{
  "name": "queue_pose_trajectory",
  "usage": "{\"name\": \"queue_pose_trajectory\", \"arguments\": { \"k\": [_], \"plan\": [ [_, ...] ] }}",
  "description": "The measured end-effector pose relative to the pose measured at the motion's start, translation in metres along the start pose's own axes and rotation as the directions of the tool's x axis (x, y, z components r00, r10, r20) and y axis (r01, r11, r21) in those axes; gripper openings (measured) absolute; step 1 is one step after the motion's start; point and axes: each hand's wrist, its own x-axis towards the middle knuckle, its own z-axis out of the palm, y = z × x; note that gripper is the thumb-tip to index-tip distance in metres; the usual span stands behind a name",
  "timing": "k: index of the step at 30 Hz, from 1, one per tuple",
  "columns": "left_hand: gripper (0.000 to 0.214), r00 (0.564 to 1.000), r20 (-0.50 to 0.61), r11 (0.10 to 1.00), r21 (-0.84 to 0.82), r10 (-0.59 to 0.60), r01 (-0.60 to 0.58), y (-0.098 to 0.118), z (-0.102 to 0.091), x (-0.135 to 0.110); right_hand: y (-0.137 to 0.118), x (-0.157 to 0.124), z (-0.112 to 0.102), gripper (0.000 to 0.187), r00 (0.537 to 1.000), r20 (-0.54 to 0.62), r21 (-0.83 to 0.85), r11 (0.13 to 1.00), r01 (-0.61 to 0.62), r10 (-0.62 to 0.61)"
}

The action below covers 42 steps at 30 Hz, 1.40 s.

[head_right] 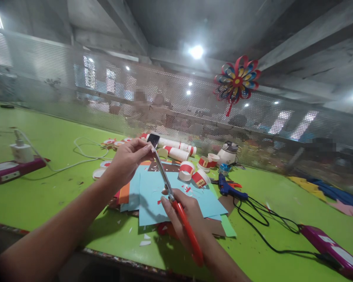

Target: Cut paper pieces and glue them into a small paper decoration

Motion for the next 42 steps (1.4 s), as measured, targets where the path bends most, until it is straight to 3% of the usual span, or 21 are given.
{"name": "queue_pose_trajectory", "arguments": {
  "k": [42],
  "plan": [
    [0.008, 0.996, -0.091, 0.999, -0.046, 0.024, -0.028, -0.004, 0.008, -0.005, 0.011, -0.001, 0.012, 0.025, 0.996, -0.045, 0.060, 0.995, -0.079, 0.082]
  ]
}}
